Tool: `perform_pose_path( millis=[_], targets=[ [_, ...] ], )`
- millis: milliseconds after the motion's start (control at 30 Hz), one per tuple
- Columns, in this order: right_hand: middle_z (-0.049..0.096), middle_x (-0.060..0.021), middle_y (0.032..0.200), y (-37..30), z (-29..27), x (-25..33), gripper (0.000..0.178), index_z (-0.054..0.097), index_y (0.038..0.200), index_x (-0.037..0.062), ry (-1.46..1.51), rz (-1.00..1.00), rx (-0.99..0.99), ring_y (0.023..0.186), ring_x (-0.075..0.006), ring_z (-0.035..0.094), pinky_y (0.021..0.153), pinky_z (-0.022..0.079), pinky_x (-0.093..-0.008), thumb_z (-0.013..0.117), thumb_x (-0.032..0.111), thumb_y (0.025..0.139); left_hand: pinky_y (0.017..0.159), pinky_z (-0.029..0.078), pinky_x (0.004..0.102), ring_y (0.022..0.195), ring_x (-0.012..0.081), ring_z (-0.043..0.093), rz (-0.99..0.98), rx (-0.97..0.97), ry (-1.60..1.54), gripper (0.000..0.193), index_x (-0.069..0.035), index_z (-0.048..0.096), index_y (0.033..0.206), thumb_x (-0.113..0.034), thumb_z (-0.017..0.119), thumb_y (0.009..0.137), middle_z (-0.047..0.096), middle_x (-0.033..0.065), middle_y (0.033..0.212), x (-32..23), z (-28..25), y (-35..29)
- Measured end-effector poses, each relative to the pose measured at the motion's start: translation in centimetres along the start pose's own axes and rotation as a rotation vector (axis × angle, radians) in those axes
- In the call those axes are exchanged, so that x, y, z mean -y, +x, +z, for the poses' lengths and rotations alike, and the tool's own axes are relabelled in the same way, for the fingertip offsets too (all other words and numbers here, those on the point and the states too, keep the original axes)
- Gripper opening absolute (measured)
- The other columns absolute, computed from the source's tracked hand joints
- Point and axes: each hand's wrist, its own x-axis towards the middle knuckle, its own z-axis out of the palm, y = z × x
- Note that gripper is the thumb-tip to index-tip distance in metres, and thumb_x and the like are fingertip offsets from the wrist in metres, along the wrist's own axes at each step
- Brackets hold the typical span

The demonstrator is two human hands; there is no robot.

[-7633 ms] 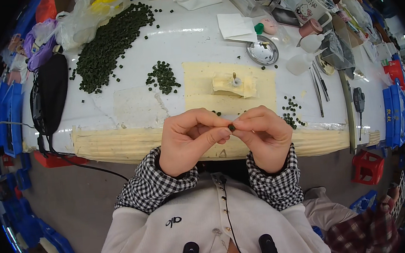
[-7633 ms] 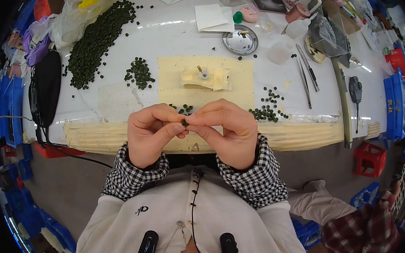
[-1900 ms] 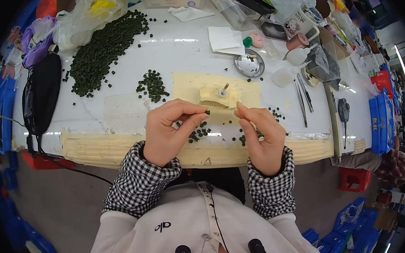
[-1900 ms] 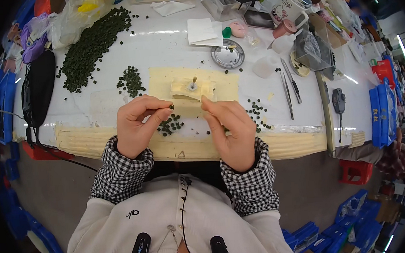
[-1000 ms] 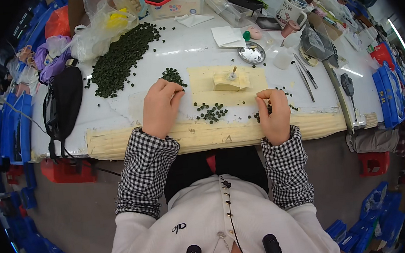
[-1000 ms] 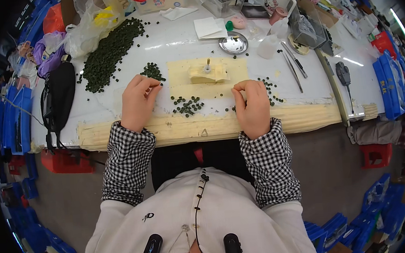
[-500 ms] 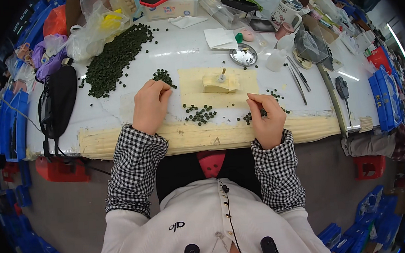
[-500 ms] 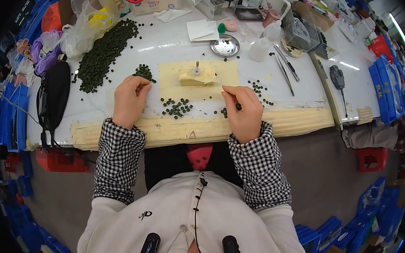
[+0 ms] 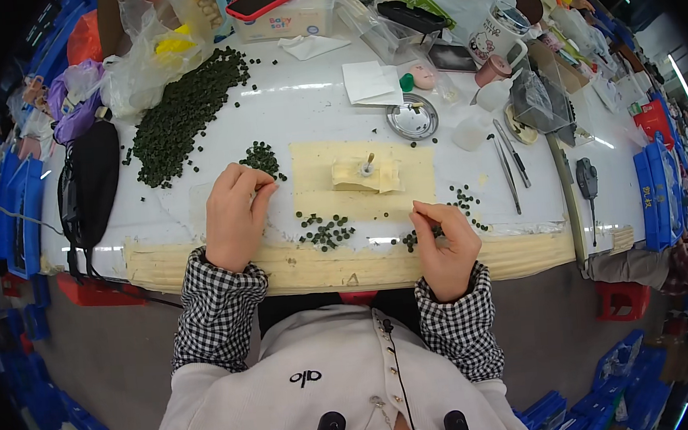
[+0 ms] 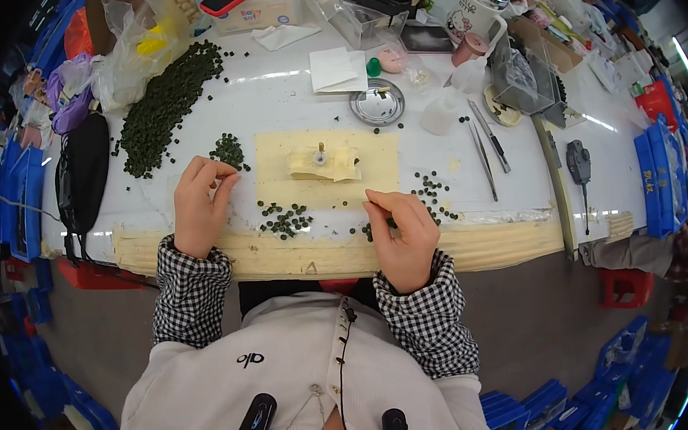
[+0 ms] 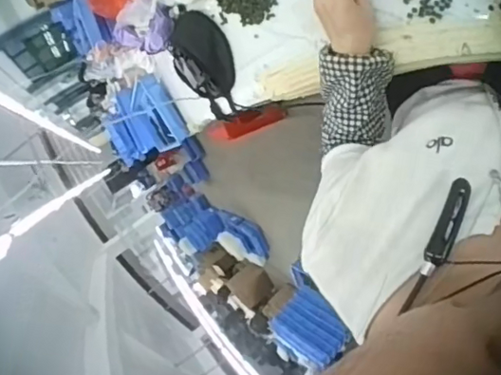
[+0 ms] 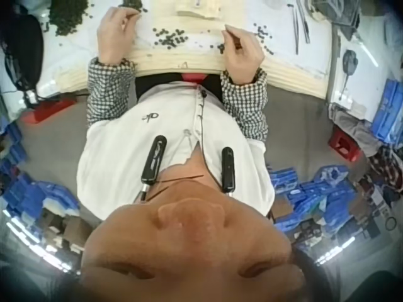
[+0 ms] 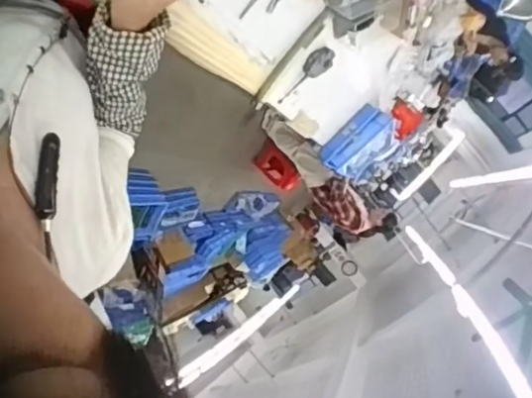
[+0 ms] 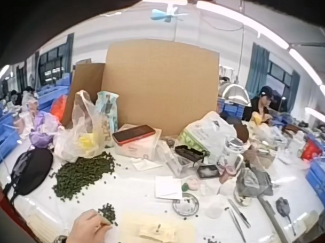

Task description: Picking up small green components and mounting them onto a small plastic base.

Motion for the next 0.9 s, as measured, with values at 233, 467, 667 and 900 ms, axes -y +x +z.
perform_pose_path(
  millis=[233,467,667,900],
  targets=[
    [0.066,-0.0123,0.078,0.2,-0.1,0.5,0.016,0.067,0.091,-0.0028,-0.029,-0.026,0.024,0.067,-0.0194,0.062,0.06,0.049,-0.0267,0.07,-0.007,0.076,0.067,0.051,0.0214,0.077,0.0108,0.062,-0.405,0.264,-1.117,0.012,0.001,0.061,0.102,-0.007,0.058,0.094,0.067,0.0084,0.094,-2.2,0.2,0.1],
    [0.065,-0.0125,0.079,1.2,0.4,4.5,0.018,0.068,0.091,-0.0023,0.056,-0.082,0.143,0.07,-0.0226,0.062,0.061,0.048,-0.0282,0.071,-0.008,0.074,0.078,0.054,0.0233,0.086,0.0131,0.065,-0.504,0.532,-1.719,0.021,0.001,0.06,0.113,-0.011,0.055,0.096,0.067,0.0103,0.098,-2.9,2.6,-0.2],
    [0.063,-0.0099,0.08,2.7,1.7,5.9,0.022,0.068,0.09,0.001,0.044,-0.174,0.19,0.068,-0.0232,0.06,0.059,0.048,-0.0301,0.073,-0.005,0.07,0.078,0.054,0.0243,0.086,0.013,0.065,-0.548,0.466,-1.65,0.021,0.002,0.061,0.112,-0.006,0.058,0.093,0.068,0.0114,0.098,-3.3,2.3,-0.5],
    [0.063,-0.0096,0.082,3.3,3.6,5.2,0.025,0.068,0.092,-0.0002,0.049,-0.268,0.184,0.069,-0.024,0.06,0.059,0.049,-0.0308,0.074,-0.006,0.069,0.074,0.054,0.0258,0.078,0.0141,0.065,-0.514,0.297,-1.473,0.016,0.002,0.064,0.104,0.002,0.062,0.088,0.068,0.0108,0.091,-3.6,2.3,-0.9]
  ],
)
